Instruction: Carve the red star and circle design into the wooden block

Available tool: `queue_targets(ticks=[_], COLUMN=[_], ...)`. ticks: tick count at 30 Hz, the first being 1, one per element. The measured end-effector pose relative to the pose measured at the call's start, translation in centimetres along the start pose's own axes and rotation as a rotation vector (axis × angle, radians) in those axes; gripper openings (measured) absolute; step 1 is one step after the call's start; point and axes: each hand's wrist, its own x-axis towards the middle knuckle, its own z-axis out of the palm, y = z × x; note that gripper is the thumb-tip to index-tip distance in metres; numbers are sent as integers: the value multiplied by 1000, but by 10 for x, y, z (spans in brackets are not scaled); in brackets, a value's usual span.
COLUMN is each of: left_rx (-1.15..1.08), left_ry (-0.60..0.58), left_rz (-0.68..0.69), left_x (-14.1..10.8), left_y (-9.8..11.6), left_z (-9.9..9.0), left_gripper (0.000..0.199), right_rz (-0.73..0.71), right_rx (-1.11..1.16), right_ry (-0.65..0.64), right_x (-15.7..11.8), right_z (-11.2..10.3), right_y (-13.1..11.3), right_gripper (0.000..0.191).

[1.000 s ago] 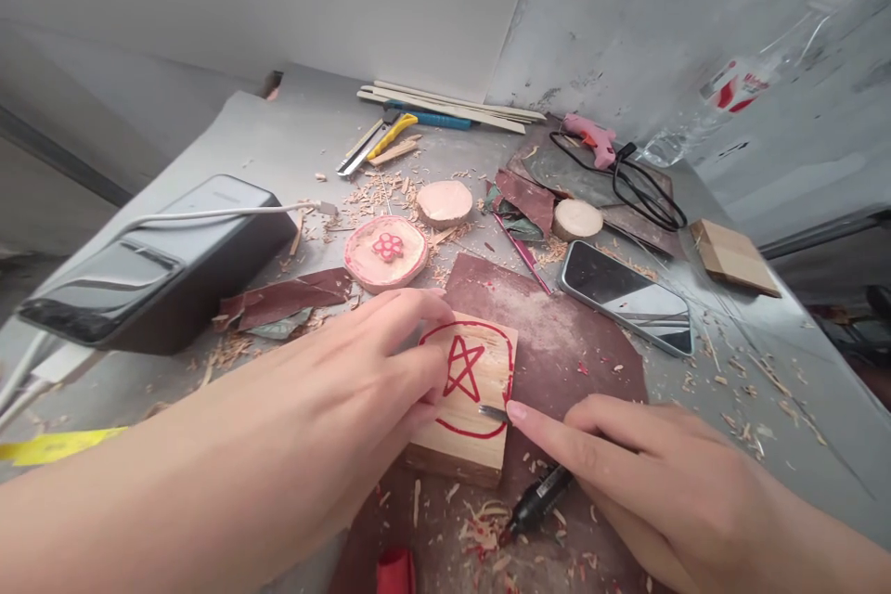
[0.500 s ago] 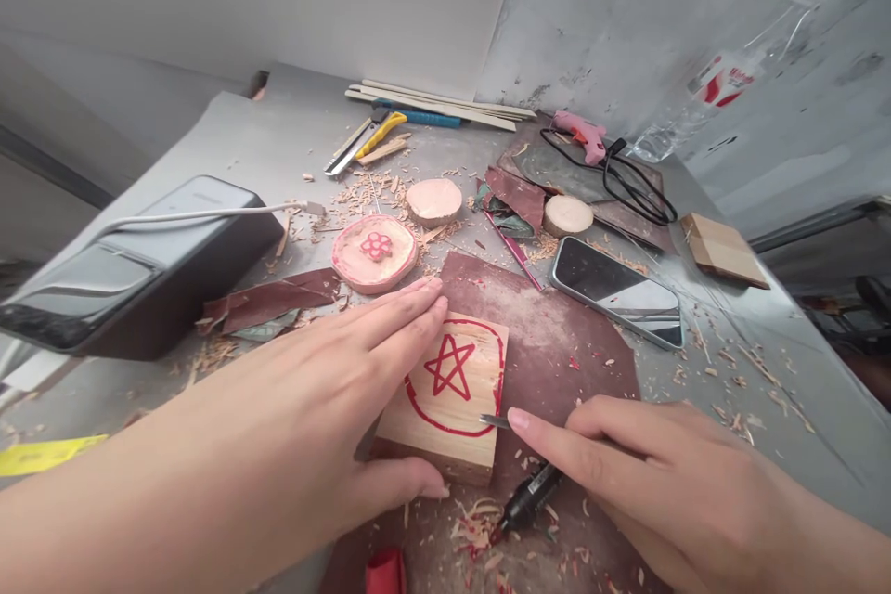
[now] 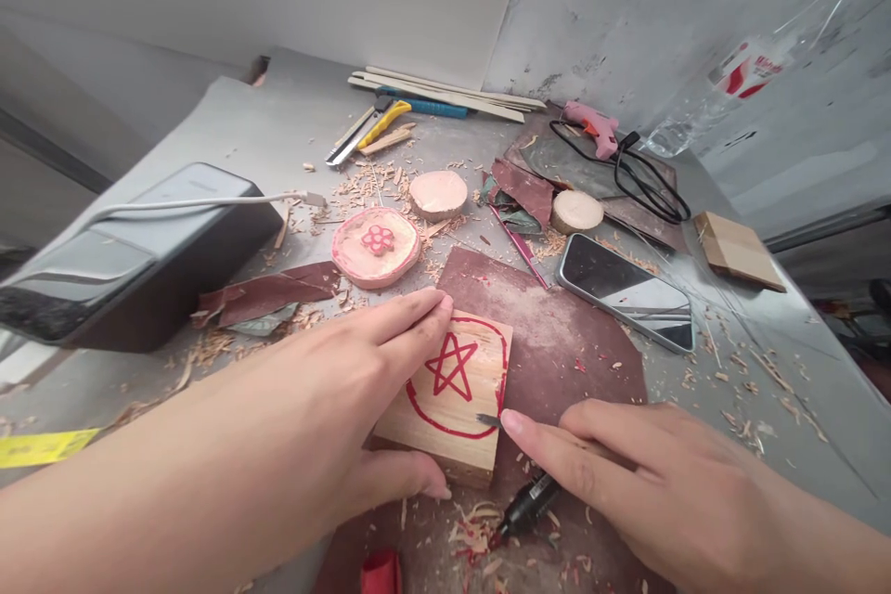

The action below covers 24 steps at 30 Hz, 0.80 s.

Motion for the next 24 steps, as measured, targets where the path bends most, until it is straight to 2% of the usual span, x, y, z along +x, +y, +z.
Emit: queue_targets(ticks=[4, 8, 17, 24], left_rx=[-45, 29, 46, 82], left_ry=[4, -6, -40, -11], left_rz=[-11, -4, -12, 13], left_x=[0, 0, 5, 3], left_y=[-1, -1, 4, 6], left_z=[0, 2, -1, -1], left_gripper=[112, 109, 108, 115], right_rz=[6, 15, -116, 55], right_rx=[17, -27, -71, -9], right_ry=[-16, 18, 44, 8], right_x=[5, 7, 32, 8], right_z=[5, 10, 8, -6], right_y=[-4, -5, -7, -4], right_gripper=[68, 64, 48, 72])
